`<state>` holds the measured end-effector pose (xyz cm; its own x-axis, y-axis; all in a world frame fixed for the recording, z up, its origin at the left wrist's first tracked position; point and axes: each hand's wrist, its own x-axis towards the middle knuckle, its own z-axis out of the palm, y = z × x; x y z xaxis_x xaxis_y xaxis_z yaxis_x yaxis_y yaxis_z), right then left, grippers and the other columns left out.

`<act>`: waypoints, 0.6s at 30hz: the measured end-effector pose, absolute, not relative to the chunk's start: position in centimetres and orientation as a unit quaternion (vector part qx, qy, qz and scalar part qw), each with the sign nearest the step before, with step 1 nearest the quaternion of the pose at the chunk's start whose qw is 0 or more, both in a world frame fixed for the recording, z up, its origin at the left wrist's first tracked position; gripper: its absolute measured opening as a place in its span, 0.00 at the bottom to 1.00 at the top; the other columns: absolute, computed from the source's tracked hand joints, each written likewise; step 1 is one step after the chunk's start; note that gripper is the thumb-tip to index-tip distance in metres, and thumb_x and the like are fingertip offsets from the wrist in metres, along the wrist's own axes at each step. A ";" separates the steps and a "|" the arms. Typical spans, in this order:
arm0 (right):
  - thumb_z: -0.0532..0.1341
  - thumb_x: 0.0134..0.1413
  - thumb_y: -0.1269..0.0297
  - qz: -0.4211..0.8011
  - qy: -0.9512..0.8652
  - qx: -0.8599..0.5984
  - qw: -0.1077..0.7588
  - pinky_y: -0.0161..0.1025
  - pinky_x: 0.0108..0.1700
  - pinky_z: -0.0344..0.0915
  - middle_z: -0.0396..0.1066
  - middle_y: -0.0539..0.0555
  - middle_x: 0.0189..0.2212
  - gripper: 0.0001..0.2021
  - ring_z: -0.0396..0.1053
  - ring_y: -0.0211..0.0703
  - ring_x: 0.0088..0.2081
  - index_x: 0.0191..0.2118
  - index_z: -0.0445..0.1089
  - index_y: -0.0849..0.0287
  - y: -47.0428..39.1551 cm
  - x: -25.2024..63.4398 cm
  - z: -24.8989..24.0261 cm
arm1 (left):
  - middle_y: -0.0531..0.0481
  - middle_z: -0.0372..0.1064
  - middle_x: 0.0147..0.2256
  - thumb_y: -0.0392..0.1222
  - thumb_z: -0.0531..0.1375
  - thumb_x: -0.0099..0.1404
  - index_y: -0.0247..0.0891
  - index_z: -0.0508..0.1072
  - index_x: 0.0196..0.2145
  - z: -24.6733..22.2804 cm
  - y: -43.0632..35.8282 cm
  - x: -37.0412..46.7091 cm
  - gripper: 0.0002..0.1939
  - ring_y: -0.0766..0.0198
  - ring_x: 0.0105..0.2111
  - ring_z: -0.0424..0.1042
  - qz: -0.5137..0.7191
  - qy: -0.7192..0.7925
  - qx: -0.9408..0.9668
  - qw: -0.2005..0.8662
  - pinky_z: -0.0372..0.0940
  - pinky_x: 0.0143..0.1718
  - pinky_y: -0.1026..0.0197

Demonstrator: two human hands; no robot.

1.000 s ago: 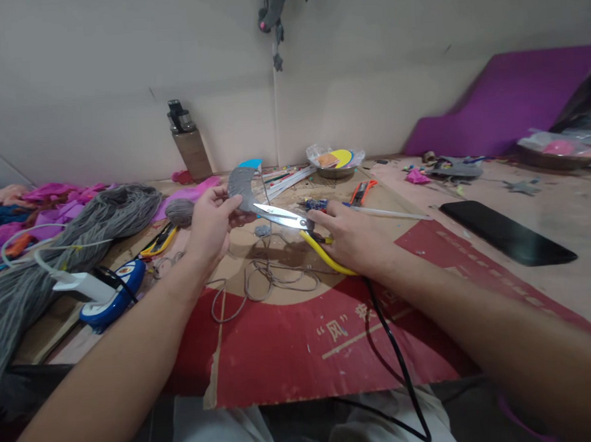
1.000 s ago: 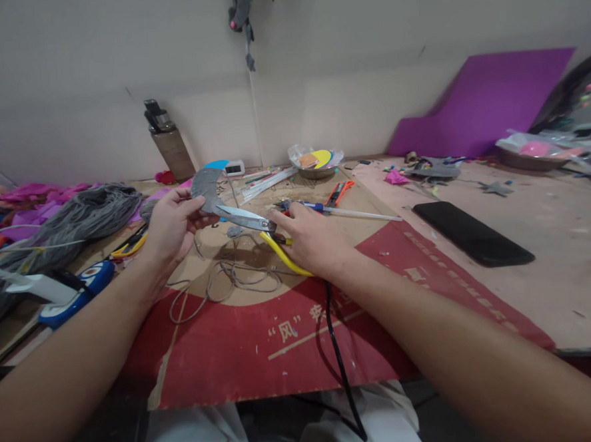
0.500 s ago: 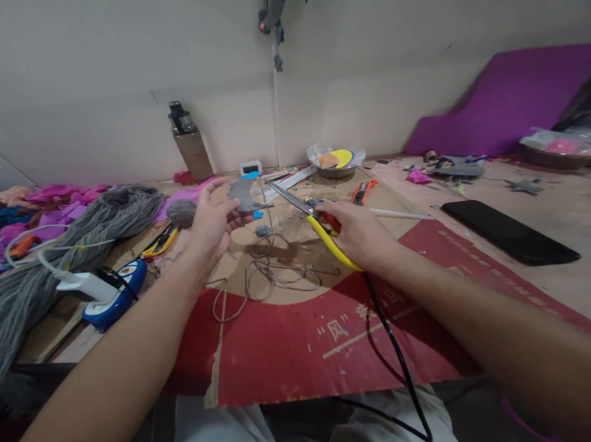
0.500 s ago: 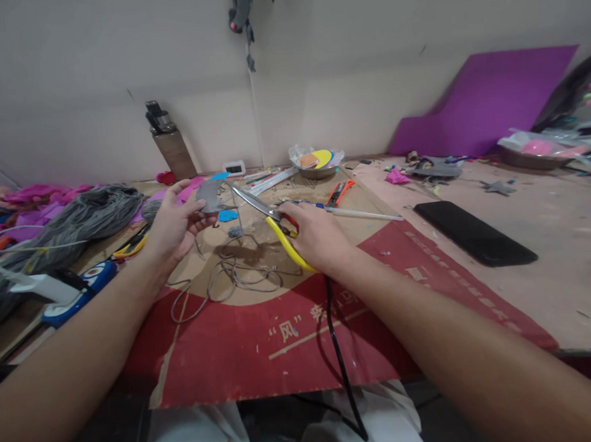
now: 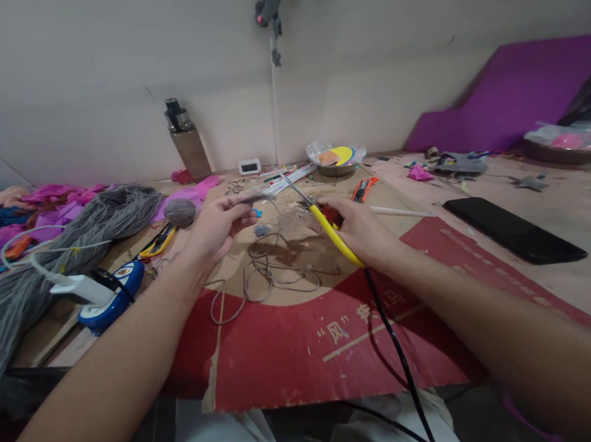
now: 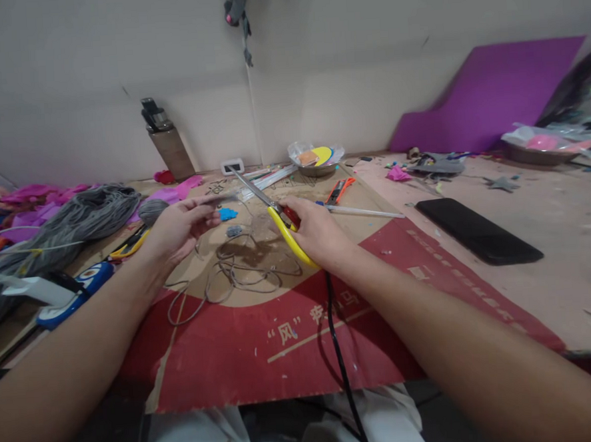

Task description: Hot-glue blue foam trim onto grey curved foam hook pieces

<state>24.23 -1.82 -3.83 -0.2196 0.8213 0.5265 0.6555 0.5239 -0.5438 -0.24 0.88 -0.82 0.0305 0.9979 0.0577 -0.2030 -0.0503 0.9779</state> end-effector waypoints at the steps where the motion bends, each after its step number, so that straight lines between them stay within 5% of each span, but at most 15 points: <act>1: 0.60 0.55 0.49 0.108 -0.772 -0.484 0.398 0.40 0.36 0.63 0.74 0.56 0.34 0.19 0.68 0.44 0.33 0.43 0.72 0.59 -1.8 24.3 -3.7 | 0.51 0.70 0.23 0.31 0.66 0.54 0.33 0.72 0.29 -0.9 1.0 -0.3 0.05 0.71 0.22 0.70 0.562 0.433 0.460 0.533 0.68 0.26 0.69; 5: 0.60 0.55 0.47 0.110 -0.773 -0.498 0.377 0.39 0.33 0.62 0.72 0.53 0.28 0.19 0.67 0.43 0.29 0.41 0.73 0.58 -2.0 24.4 -3.5 | 0.53 0.65 0.21 0.38 0.67 0.54 0.35 0.69 0.26 -1.1 1.1 -0.5 0.09 0.72 0.19 0.67 0.570 0.459 0.449 0.512 0.63 0.20 0.71; 11: 0.59 0.58 0.52 -0.003 -0.783 -0.507 0.360 0.44 0.42 0.64 0.73 0.60 0.44 0.18 0.70 0.52 0.43 0.50 0.71 0.56 -2.4 24.2 -3.5 | 0.58 0.58 0.17 0.42 0.70 0.51 0.36 0.71 0.24 -1.0 1.1 -0.9 0.12 0.76 0.13 0.49 0.549 0.483 0.502 0.463 0.41 0.12 0.70; 14: 0.58 0.58 0.51 -0.021 -0.782 -0.522 0.341 0.43 0.40 0.64 0.71 0.60 0.43 0.20 0.69 0.50 0.40 0.52 0.70 0.56 -2.7 24.1 -3.4 | 0.53 0.69 0.23 0.41 0.71 0.49 0.36 0.76 0.26 -1.2 1.2 -1.0 0.10 0.73 0.18 0.59 0.569 0.500 0.523 0.392 0.51 0.17 0.69; 18: 0.58 0.58 0.52 -0.042 -0.789 -0.516 0.330 0.42 0.38 0.63 0.68 0.62 0.44 0.22 0.68 0.49 0.39 0.54 0.68 0.58 -2.8 23.9 -3.4 | 0.51 0.72 0.24 0.42 0.69 0.51 0.35 0.76 0.24 -1.7 1.6 -1.1 0.08 0.68 0.26 0.67 0.579 0.466 0.564 0.359 0.62 0.29 0.68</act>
<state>23.92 -2.80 -3.38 -0.2493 0.7864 0.5652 0.8425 0.4640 -0.2738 -1.13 1.64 -1.66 -0.1055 0.9419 0.3190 0.1109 -0.3076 0.9450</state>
